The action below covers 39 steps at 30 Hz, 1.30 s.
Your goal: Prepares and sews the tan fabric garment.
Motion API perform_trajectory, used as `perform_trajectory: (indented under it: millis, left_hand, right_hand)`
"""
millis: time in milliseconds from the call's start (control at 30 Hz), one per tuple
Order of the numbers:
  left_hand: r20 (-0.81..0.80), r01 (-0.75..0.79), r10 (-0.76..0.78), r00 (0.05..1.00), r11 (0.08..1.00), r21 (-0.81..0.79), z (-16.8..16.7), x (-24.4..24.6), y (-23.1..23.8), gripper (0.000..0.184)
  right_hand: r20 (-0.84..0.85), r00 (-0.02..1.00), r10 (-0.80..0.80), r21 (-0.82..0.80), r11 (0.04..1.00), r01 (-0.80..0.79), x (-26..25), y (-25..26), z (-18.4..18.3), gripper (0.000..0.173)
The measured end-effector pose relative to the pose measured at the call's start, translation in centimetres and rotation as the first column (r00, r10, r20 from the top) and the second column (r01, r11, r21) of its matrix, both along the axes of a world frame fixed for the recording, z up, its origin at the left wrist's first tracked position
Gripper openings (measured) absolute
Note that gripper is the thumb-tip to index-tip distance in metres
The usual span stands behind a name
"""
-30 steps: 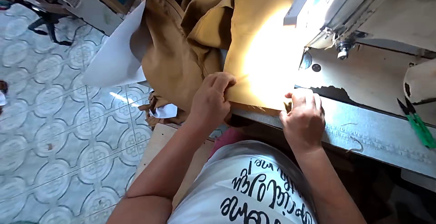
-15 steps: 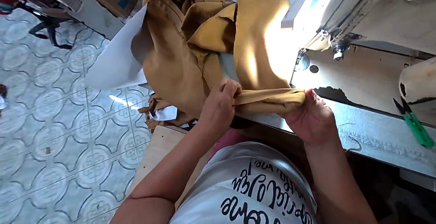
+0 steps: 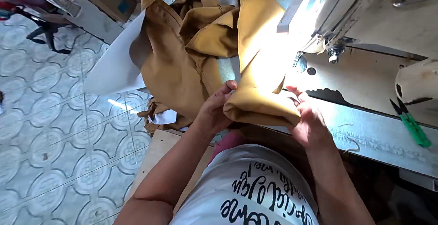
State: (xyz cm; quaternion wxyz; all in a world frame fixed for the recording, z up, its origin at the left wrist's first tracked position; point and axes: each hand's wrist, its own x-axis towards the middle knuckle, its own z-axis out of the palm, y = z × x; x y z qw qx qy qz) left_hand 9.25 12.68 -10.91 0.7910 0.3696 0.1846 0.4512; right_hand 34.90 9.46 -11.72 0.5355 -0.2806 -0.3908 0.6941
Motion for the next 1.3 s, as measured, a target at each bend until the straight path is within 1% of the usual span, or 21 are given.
perform_trajectory:
  millis: [67, 100, 200, 267, 367, 400, 500, 533, 567, 633, 667, 700, 733, 800, 833, 900, 967, 1067, 1133, 1233, 1300]
  left_hand:
    - [0.026, -0.001, 0.001, 1.000, 1.000, -0.017, 0.1, 0.0, -0.1, 0.019]
    - [0.041, 0.008, -0.007, 0.999, 1.000, -0.030, 0.2, 0.1, -0.2, 0.019]
    - [0.093, 0.039, -0.034, 0.995, 0.998, -0.053, 0.6, 0.5, -0.5, 0.019]
    - [0.087, 0.055, -0.051, 0.995, 0.997, -0.049, 0.9, 0.5, -0.6, 0.019]
    - [0.062, 0.065, -0.062, 0.996, 0.997, -0.041, 1.2, 0.2, -0.8, 0.019]
    - [0.051, 0.067, -0.065, 0.997, 0.997, -0.037, 1.3, 0.1, -0.8, 0.018]
    - [-0.034, 0.117, -0.116, 0.993, 0.993, 0.004, 1.6, -0.4, -1.0, 0.017]
    - [-0.075, 0.134, -0.133, 0.988, 0.991, 0.012, 1.7, -0.7, -1.1, 0.017]
    - [-0.109, 0.155, -0.152, 0.982, 0.988, 0.014, 1.8, -0.9, -1.2, 0.018]
    - [-0.180, 0.167, -0.158, 0.971, 0.985, 0.040, 1.9, -1.2, -1.3, 0.023]
    - [-0.229, 0.150, -0.128, 0.965, 0.986, 0.078, 2.0, -1.4, -1.3, 0.032]
    - [-0.297, 0.126, -0.082, 0.951, 0.983, 0.131, 2.0, -1.6, -1.3, 0.044]
    - [-0.378, 0.118, -0.038, 0.925, 0.975, 0.190, 2.2, -1.8, -1.2, 0.054]
    - [-0.569, 0.150, 0.052, 0.820, 0.942, 0.301, 2.8, -1.8, -1.4, 0.071]
    - [-0.649, 0.169, 0.106, 0.754, 0.922, 0.347, 3.1, -1.6, -1.7, 0.074]
    - [-0.725, 0.146, 0.240, 0.645, 0.893, 0.425, 3.5, -0.9, -2.1, 0.073]
    - [-0.739, 0.102, 0.349, 0.576, 0.867, 0.488, 3.5, -0.4, -2.4, 0.069]
    - [-0.712, -0.017, 0.401, 0.576, 0.877, 0.480, 3.1, 0.3, -2.5, 0.069]
    - [-0.709, -0.073, 0.460, 0.534, 0.861, 0.503, 2.7, 0.8, -2.6, 0.073]
    - [-0.691, -0.038, 0.646, 0.324, 0.739, 0.673, 1.8, 1.1, -2.4, 0.083]
    - [-0.599, 0.019, 0.781, 0.178, 0.606, 0.795, 1.6, 0.9, -2.1, 0.076]
  right_hand:
    - [0.194, 0.980, -0.042, 0.128, 0.992, 0.017, 0.3, -0.8, 0.2, 0.085]
    - [0.296, 0.952, -0.081, 0.174, 0.984, 0.030, 0.0, -1.1, 0.6, 0.084]
    - [0.535, 0.815, -0.221, 0.208, 0.970, 0.126, -1.3, -1.5, 1.6, 0.077]
    - [0.619, 0.729, -0.293, 0.219, 0.955, 0.197, -2.1, -1.6, 1.8, 0.071]
    - [0.665, 0.627, -0.405, 0.262, 0.913, 0.312, -3.0, -1.7, 1.7, 0.062]
    - [0.663, 0.619, -0.420, 0.267, 0.906, 0.328, -3.2, -1.8, 1.8, 0.059]
    - [0.527, 0.762, -0.376, 0.099, 0.918, 0.384, -2.7, -1.9, 2.7, 0.041]
    - [0.510, 0.762, -0.399, 0.089, 0.906, 0.414, -2.4, -1.9, 3.1, 0.035]
    - [0.537, 0.715, -0.447, 0.147, 0.884, 0.443, -2.2, -1.9, 3.3, 0.032]
    - [0.642, 0.522, -0.562, 0.360, 0.821, 0.443, -1.7, -1.9, 3.4, 0.031]
    - [0.679, 0.420, -0.602, 0.447, 0.793, 0.414, -1.5, -1.9, 3.2, 0.032]
    - [0.696, 0.358, -0.622, 0.491, 0.776, 0.395, -1.5, -2.0, 3.1, 0.033]
    - [0.698, 0.356, -0.621, 0.482, 0.775, 0.409, -1.5, -2.2, 3.0, 0.033]
    - [0.657, 0.446, -0.608, 0.386, 0.779, 0.494, -1.9, -2.5, 3.0, 0.036]
    - [0.630, 0.478, -0.612, 0.353, 0.774, 0.526, -2.1, -2.7, 2.9, 0.038]
    - [0.602, 0.487, -0.633, 0.347, 0.756, 0.554, -2.4, -2.7, 2.5, 0.044]
    - [0.585, 0.480, -0.654, 0.376, 0.743, 0.554, -2.5, -2.8, 2.2, 0.044]
    - [0.596, 0.436, -0.674, 0.434, 0.728, 0.531, -2.5, -3.0, 2.0, 0.040]
    - [0.610, 0.394, -0.688, 0.475, 0.715, 0.513, -2.5, -3.2, 1.6, 0.043]
    - [0.624, 0.347, -0.700, 0.514, 0.702, 0.493, -2.5, -3.6, 0.9, 0.045]
    - [0.638, 0.291, -0.713, 0.544, 0.685, 0.486, -2.6, -3.8, 0.7, 0.045]
